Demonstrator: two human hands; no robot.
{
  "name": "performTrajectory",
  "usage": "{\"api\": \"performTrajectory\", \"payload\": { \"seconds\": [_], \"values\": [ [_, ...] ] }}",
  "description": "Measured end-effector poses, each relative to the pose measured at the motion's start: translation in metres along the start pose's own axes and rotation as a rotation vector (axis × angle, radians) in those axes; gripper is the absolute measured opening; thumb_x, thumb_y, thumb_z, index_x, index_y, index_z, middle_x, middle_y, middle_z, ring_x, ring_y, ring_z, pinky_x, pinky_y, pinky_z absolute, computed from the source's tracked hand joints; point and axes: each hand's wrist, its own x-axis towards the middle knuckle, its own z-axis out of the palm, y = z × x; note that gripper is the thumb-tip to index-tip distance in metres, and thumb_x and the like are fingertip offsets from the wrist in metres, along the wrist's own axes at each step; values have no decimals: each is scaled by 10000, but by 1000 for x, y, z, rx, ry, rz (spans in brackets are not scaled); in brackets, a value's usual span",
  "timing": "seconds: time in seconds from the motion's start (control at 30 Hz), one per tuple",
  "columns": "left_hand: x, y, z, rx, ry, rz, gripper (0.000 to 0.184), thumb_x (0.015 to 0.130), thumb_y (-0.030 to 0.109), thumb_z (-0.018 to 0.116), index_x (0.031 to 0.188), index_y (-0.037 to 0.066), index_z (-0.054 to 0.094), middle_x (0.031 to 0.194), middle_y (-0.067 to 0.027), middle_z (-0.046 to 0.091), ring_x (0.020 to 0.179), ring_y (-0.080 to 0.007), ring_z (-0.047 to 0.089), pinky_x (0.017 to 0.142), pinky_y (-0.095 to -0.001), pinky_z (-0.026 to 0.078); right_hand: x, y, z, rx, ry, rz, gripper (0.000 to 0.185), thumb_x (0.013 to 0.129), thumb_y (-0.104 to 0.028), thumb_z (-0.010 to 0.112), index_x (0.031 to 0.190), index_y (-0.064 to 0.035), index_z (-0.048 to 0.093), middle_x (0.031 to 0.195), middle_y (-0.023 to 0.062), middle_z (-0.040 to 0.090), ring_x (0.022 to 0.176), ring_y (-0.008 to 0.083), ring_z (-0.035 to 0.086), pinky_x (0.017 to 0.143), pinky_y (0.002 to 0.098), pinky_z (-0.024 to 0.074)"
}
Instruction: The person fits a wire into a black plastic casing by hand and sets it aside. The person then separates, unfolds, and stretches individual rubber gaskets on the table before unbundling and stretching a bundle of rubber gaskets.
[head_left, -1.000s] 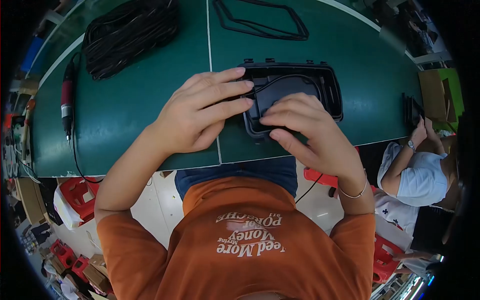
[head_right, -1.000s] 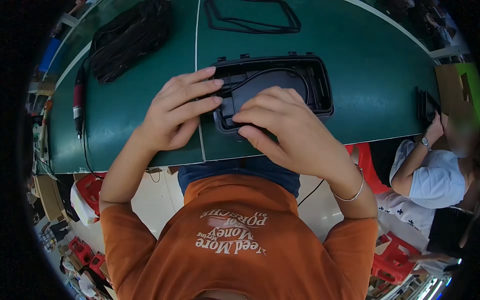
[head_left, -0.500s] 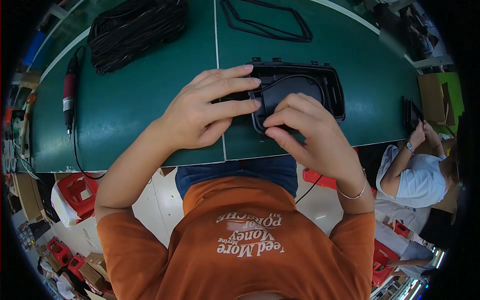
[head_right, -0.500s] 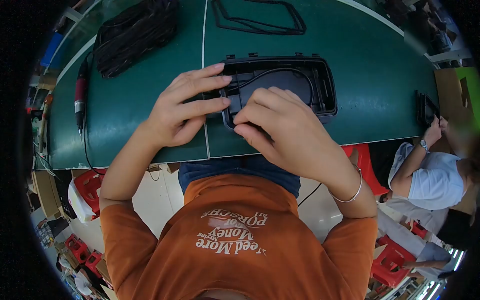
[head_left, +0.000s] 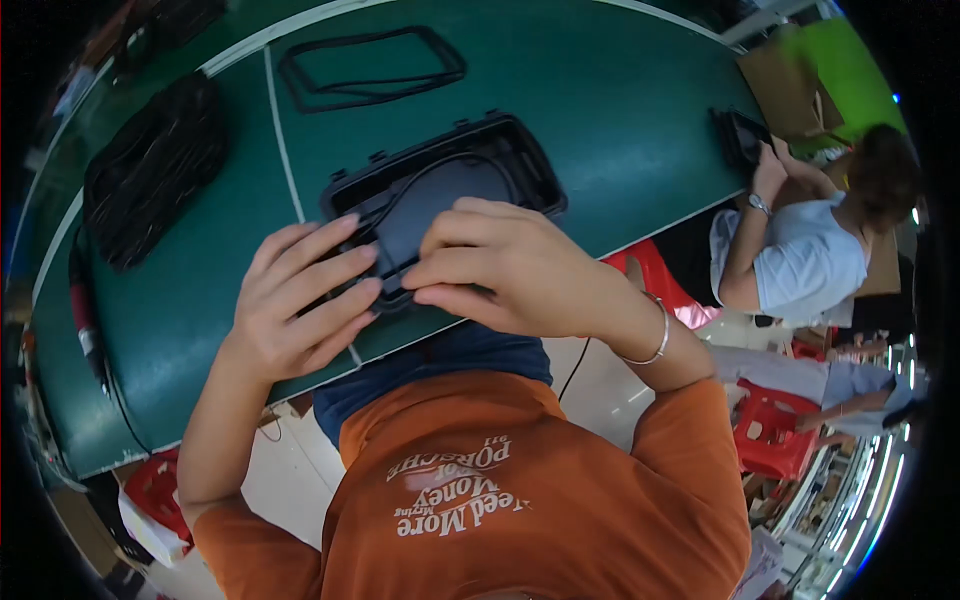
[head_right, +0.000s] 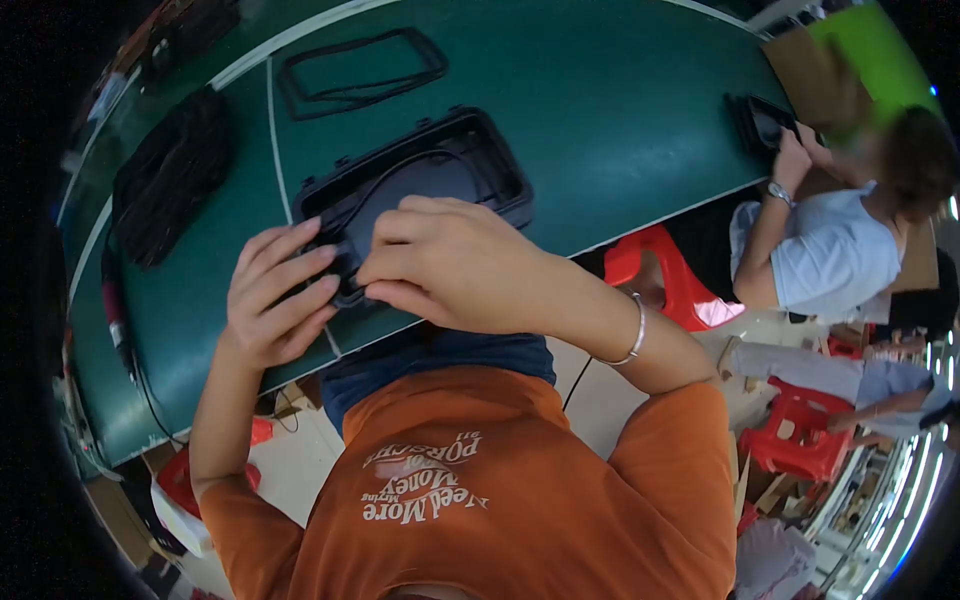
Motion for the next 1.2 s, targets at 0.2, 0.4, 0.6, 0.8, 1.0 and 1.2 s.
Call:
{"api": "performTrajectory", "payload": {
  "seconds": [0.2,0.4,0.6,0.8,1.0,1.2],
  "values": [
    [0,12,9,148,42,123,222,670,180,751,833,81,640,951,-60,656,961,-313,623,721,-394,459,-8,5,12,44,32,-72,87,795,-158,656,849,-93,637,816,31,540,747,223,530,654,337,446],
    [-1,4,-2,150,5,123,231,668,177,742,848,74,639,928,-78,657,957,-324,624,735,-399,465,-13,16,-6,7,25,-12,101,768,-131,676,850,-79,648,814,33,560,749,224,528,647,319,444],
    [-7,0,-5,107,-45,48,255,711,130,640,964,105,666,1029,-78,623,1053,-308,580,794,-400,447,-8,13,-10,27,3,63,195,704,-13,709,892,-50,674,815,60,591,726,210,536,623,299,434],
    [-18,3,-6,151,4,-53,260,720,121,651,979,111,658,1000,-65,611,1061,-286,573,836,-410,427,-10,17,-17,13,-4,109,182,710,-27,705,887,-55,673,795,49,596,716,208,529,617,297,431],
    [-11,20,14,230,38,-91,332,685,130,658,1017,135,669,874,-31,569,939,-221,568,917,-449,410,-9,10,-11,-64,-2,113,221,684,-9,707,898,-57,674,815,58,609,712,220,536,642,312,429],
    [-6,34,16,303,-8,-197,400,695,142,611,1087,212,654,787,-22,497,863,-202,555,941,-462,390,-22,12,-20,-201,-22,46,211,702,-44,698,908,-89,680,831,28,613,764,207,551,808,361,393]
  ]
}}
